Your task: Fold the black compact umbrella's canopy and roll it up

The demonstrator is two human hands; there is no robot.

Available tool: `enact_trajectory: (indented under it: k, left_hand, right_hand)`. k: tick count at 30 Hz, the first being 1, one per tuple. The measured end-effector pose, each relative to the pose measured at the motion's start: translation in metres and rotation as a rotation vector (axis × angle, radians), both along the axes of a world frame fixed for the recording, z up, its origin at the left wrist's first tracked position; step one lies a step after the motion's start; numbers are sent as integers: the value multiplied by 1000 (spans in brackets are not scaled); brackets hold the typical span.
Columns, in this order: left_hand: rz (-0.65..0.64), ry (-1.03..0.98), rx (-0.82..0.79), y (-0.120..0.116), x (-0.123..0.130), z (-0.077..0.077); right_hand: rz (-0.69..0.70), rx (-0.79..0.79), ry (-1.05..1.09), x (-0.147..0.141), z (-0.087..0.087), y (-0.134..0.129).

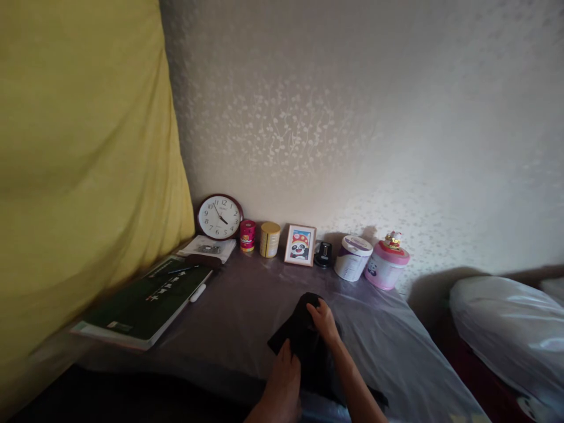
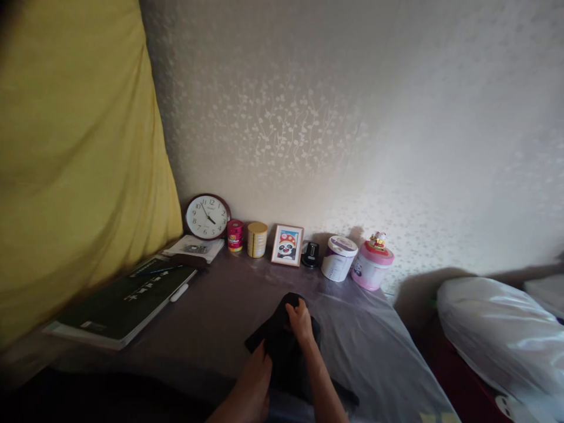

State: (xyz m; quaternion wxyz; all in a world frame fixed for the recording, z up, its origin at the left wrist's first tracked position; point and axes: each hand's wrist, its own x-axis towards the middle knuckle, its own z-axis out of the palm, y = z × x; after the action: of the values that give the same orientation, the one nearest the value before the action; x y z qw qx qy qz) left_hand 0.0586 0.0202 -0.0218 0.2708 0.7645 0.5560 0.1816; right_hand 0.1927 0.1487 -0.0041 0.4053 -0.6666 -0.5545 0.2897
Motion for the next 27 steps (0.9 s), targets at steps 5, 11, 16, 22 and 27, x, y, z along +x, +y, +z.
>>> enact_trajectory:
  k: [5,11,16,22,27]
  left_hand:
    - [3,74,-25,-3,-4,7]
    - [18,159,-52,-7,-5,12]
    - [17,218,-5,-16,-19,3]
    - [48,143,416,-16,-15,1]
    - [-21,120,445,-2,4,3]
  right_hand:
    - [104,-115,-29,-10,3,-3]
    - [263,-89,-182,-16,13,-11]
    - [313,-16,-310,-15,17,-17]
    - [341,-18,-350,-14,14,-19]
    - [351,42,-424,-18,16,-20]
